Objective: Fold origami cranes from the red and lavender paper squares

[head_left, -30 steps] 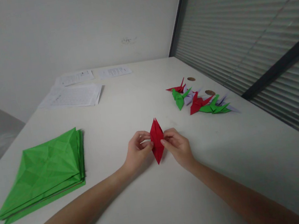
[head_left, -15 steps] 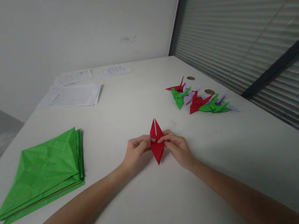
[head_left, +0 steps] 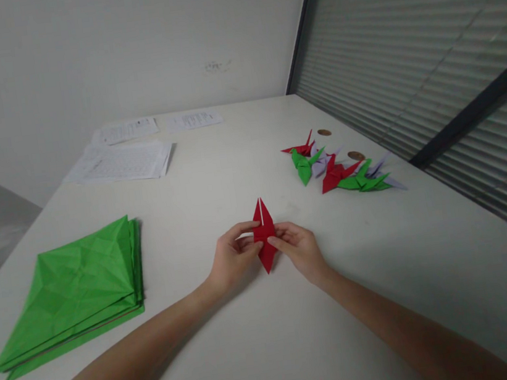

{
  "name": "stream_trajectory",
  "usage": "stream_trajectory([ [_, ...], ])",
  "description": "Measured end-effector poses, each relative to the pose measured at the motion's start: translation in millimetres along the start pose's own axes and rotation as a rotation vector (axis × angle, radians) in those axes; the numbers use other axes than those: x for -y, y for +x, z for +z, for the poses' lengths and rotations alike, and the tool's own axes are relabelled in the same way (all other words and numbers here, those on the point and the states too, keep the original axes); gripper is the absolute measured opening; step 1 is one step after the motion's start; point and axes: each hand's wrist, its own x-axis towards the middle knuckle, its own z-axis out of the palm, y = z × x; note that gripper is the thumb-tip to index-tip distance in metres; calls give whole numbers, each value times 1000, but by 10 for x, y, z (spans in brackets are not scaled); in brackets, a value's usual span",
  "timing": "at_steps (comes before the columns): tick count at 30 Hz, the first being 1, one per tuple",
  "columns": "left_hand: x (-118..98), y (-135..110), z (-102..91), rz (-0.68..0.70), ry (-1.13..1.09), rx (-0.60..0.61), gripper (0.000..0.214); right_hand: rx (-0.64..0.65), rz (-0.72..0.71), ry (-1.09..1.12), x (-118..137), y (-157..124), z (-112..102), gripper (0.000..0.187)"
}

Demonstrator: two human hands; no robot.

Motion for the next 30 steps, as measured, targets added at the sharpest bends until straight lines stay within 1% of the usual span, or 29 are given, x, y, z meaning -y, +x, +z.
stream_trajectory([
  [3,-13,3,1,13,-21,-9,62,-22,-2,-19,-5,4,-10,33],
  [4,-9,9,-3,9,-22,-9,64,-28,-7,-25,-6,5,-12,33],
  [5,-1,17,-8,1,-21,-7,63,-35,-14,-29,-7,5,-13,33],
  [8,41,45,-29,-42,-9,9,44,-52,-24,-32,-9,4,-13,33],
  [10,74,57,-42,-83,2,26,37,-45,-22,-28,-12,2,-13,33],
  [13,111,60,-54,-124,20,44,37,-31,-18,-22,-17,-3,-12,31],
  [16,118,57,-60,-119,27,43,36,-21,-12,-15,-13,-9,-11,31],
  [22,87,57,-52,-106,36,23,32,89,56,19,-9,-27,-1,27],
  [25,74,54,-45,-111,47,29,32,84,68,7,-28,-31,-3,27],
  [30,79,46,-45,-115,37,39,35,86,62,-27,-51,-24,-33,34],
])
